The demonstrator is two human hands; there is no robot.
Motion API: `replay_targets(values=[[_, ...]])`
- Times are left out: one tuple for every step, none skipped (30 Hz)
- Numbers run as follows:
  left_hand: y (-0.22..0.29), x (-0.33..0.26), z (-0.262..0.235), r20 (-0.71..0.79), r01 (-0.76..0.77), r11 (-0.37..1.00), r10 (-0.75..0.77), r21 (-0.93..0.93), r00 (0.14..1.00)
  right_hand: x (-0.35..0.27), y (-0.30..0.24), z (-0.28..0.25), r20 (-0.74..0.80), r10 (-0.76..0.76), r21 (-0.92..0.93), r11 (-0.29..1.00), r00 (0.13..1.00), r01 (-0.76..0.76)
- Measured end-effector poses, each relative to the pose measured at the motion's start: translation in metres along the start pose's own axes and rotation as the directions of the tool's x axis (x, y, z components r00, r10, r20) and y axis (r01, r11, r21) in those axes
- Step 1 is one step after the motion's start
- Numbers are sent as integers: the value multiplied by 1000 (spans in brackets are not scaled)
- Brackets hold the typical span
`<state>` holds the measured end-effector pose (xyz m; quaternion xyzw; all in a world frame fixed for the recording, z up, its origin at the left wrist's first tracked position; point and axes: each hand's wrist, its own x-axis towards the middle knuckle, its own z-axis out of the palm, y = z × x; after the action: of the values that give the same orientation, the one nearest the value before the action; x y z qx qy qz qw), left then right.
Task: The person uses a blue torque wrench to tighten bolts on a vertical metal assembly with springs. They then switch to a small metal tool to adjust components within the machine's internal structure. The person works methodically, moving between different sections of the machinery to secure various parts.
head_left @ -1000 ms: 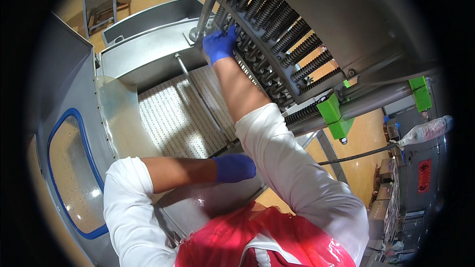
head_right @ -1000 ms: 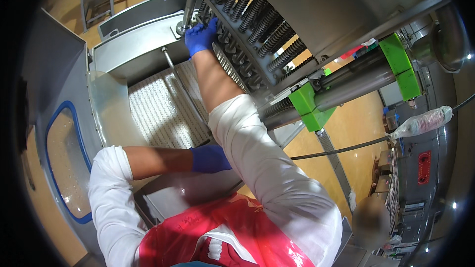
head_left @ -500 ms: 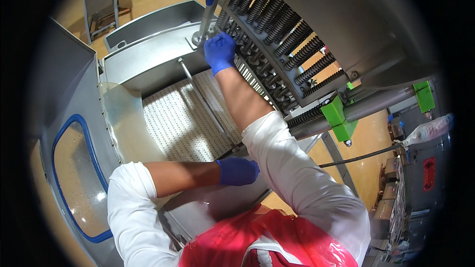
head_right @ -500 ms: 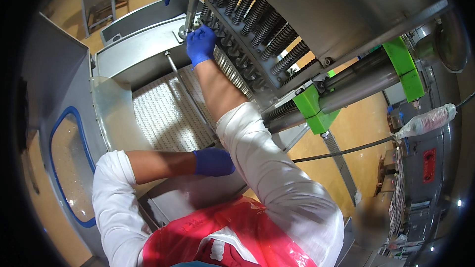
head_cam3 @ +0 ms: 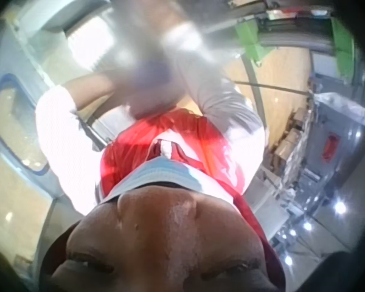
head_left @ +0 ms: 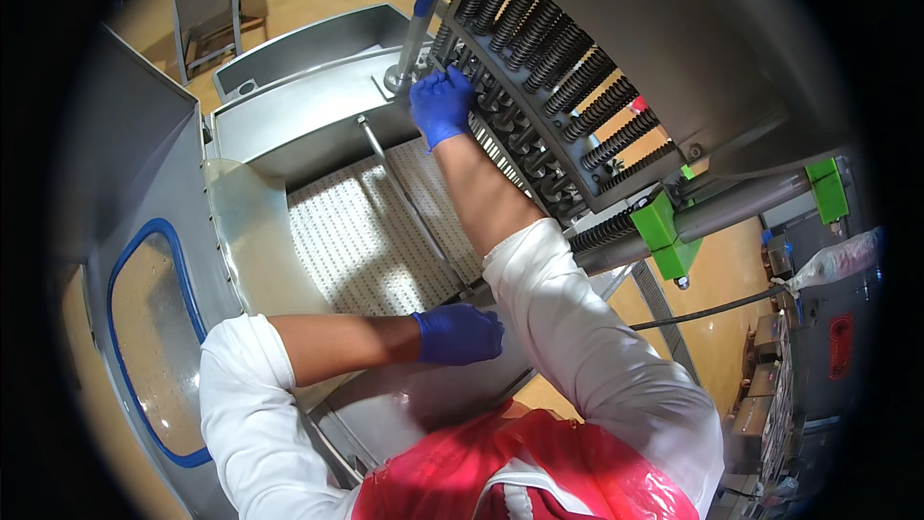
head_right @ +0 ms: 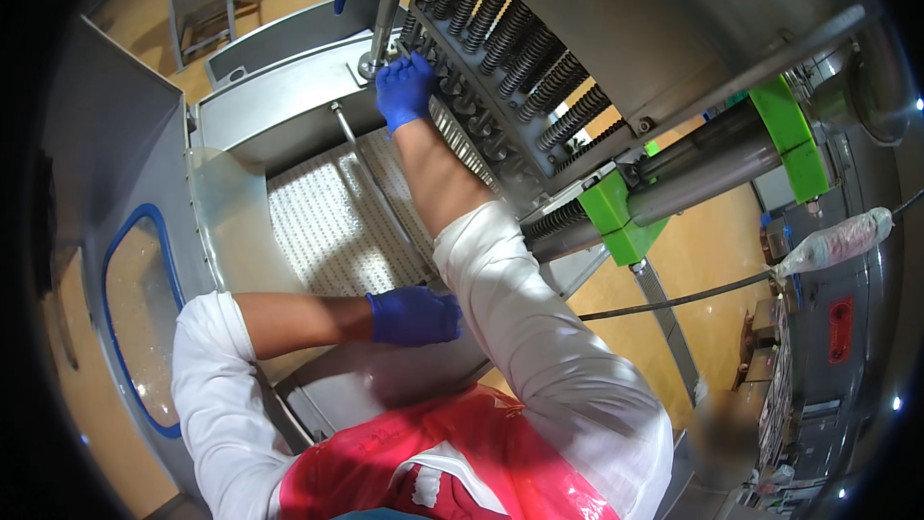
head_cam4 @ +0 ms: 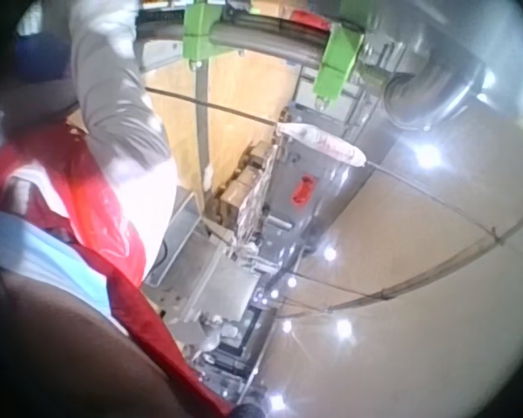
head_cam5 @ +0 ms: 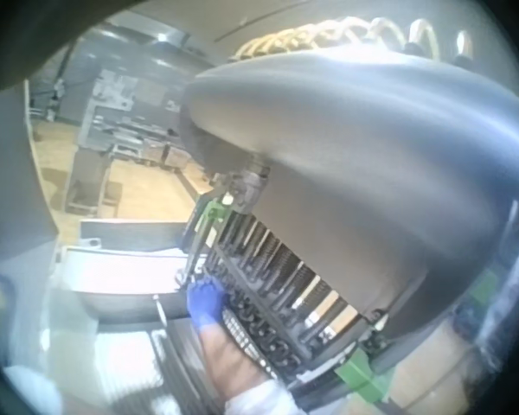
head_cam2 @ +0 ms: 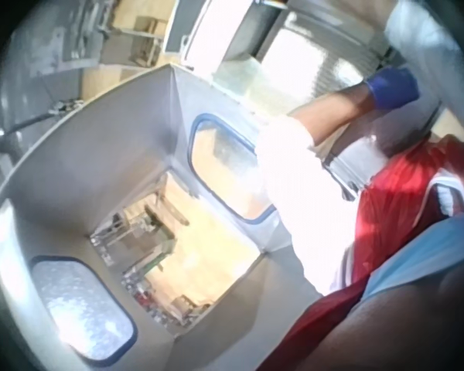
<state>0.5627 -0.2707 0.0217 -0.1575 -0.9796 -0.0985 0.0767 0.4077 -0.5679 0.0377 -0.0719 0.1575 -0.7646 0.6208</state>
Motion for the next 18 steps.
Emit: replay_targets(values=[[0,-2,-5,76,20,1000,-22,19,997,-3,4,4,-60,6,10,1000,998,-5],[-5,-6,-1,6,-1,998,1,-64,1000,-7,9,13,-118,15,20,1000,993,-13],[-13,-12,4,-66,-28,989,18,-145,998,-12,13,21,-175,24,29,999,984,-19],[-18,-16,0,-136,-72,972,43,-221,990,-13,12,22,-186,27,18,1000,982,-24],[-21,-20,-4,-108,-26,976,2,-218,994,-14,11,22,-197,31,8,1000,980,-30],[-23,-25,-7,-81,21,977,-39,-213,996,-16,11,23,-207,36,-2,999,978,-37],[-24,-28,-15,-52,66,976,-78,-208,996,-15,11,21,-200,34,18,999,979,-31],[-24,-29,-21,-41,76,976,-86,-206,995,-14,12,20,-193,33,39,999,981,-26],[-25,-29,-25,-29,86,975,-94,-203,995,-13,13,20,-185,32,59,998,982,-22],[-23,-31,-28,-12,94,976,-99,-198,995,-9,11,15,-139,43,75,997,989,-33],[-23,-30,-24,-32,97,975,-106,-199,994,-2,5,8,-90,47,85,996,995,-39],[-22,-28,-18,-52,99,975,-112,-200,992,5,-2,1,-40,48,95,995,998,-44],[-22,-31,-16,-73,122,972,-140,-202,988,4,4,4,-60,42,72,997,997,-37],[-23,-35,-14,-102,129,967,-154,-220,983,0,9,6,-79,32,49,998,996,-29],[-25,-40,-13,-132,133,962,-168,-238,977,-2,13,8,-99,21,25,1000,995,-19],[-25,-39,-14,-166,123,958,-169,-258,972,-2,10,8,-85,47,20,999,995,-45],[-26,-38,-16,-111,145,964,-173,-224,979,-3,7,7,-72,71,14,997,995,-70],[-29,-36,-19,-56,164,968,-177,-189,983,-4,3,6,-60,95,8,996,994,-94]])
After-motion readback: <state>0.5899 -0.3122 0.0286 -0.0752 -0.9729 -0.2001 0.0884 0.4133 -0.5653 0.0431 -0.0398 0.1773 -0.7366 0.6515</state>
